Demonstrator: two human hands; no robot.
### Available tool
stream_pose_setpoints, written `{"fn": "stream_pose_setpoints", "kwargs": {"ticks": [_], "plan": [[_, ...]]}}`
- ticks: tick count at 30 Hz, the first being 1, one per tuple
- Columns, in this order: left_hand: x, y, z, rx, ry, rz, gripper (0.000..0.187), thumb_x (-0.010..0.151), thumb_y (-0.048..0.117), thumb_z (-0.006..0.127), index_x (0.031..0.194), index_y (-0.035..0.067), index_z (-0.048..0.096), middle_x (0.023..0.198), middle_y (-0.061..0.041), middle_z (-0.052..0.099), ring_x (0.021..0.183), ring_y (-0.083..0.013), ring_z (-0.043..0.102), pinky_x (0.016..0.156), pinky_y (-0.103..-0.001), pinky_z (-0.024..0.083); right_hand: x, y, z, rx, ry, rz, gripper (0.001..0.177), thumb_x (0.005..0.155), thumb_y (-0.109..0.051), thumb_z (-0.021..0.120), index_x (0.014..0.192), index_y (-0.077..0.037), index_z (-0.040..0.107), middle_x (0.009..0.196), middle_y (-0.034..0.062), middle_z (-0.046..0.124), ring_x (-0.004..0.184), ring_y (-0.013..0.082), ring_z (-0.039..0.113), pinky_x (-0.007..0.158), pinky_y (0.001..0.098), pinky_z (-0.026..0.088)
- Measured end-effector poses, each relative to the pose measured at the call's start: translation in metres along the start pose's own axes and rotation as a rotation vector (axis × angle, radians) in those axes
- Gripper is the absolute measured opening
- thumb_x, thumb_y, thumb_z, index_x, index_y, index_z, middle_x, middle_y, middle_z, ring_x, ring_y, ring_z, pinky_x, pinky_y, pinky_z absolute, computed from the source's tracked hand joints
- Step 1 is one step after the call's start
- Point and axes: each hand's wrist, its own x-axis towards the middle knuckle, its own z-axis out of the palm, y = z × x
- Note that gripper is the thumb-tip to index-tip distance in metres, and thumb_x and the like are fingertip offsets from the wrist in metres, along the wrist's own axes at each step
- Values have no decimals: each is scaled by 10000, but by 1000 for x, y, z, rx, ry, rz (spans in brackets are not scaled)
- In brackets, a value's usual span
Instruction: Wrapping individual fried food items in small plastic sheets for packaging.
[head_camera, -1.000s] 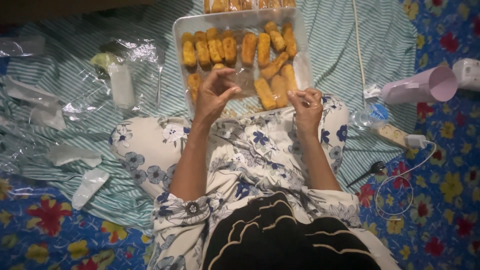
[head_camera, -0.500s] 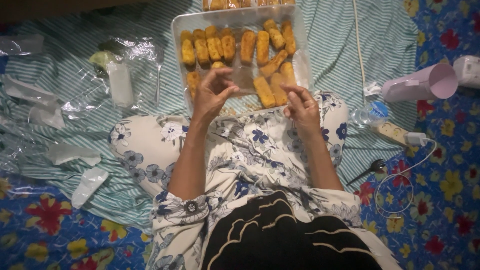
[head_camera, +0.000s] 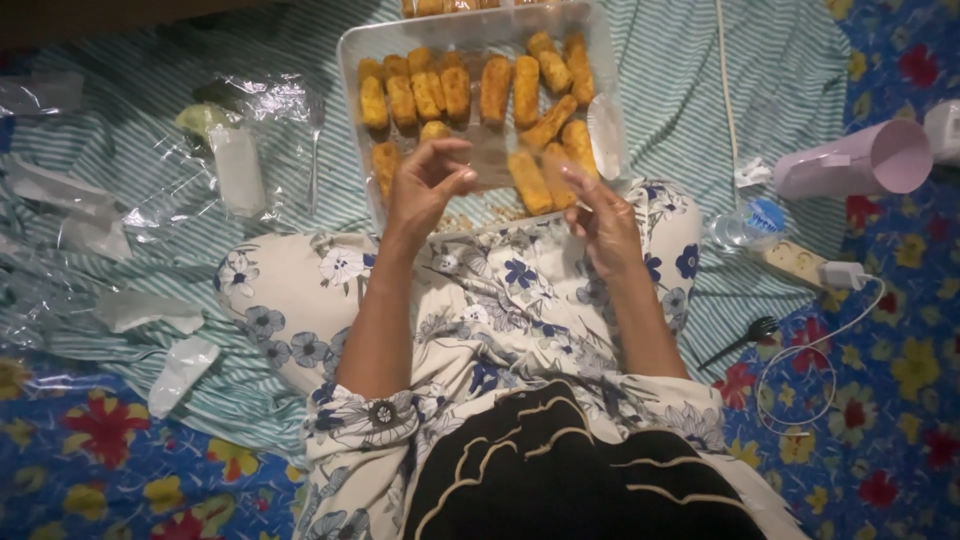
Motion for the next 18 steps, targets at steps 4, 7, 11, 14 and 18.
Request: {"fn": "stream_pose_setpoints", "kwargs": {"ticks": [4, 7, 11, 14, 18], "plan": [[1, 6, 2, -17, 36, -19, 405, 864, 37, 823, 1240, 105, 692, 846, -65, 726, 750, -130, 730, 709, -272, 633, 7, 9, -5, 45, -11, 34, 401, 1008, -389, 612, 1359, -196, 634, 1307, 71, 694, 663, 82, 673, 473, 124, 407], [2, 3, 0, -9, 34, 25, 351, 923, 60, 764, 1261, 113, 684, 886, -52, 715, 780, -121, 709, 719, -265, 617, 3, -1, 5, 126, -74, 73, 519, 1008, -399, 595, 1491, -243, 488, 1342, 110, 678, 677, 81, 700, 498, 119, 433], [8, -10, -6, 14, 78, 50, 351, 934, 48, 744, 1271, 114, 673, 884, -40, 712, 759, -104, 695, 701, -242, 606, 7, 3, 2, 132, -191, 69, 597, 1016, -476, 540, 1551, -260, 385, 1422, 152, 617, 814, 125, 758, 596, 151, 535], [11, -19, -10, 65, 85, 74, 361, 923, 29, 748, 1267, 115, 677, 870, -53, 720, 738, -118, 697, 685, -251, 605, 11, 14, -5, 120, -214, 89, 579, 1011, -513, 511, 1515, -236, 445, 1421, 141, 615, 855, 129, 760, 625, 157, 556], [11, -35, -10, 291, 121, 163, 325, 932, 38, 723, 1237, 149, 701, 885, -78, 745, 746, -163, 717, 691, -307, 603, 11, 21, -12, 74, -184, 62, 532, 1024, -502, 501, 1461, -201, 540, 1385, 127, 640, 869, 155, 758, 623, 173, 552]]}}
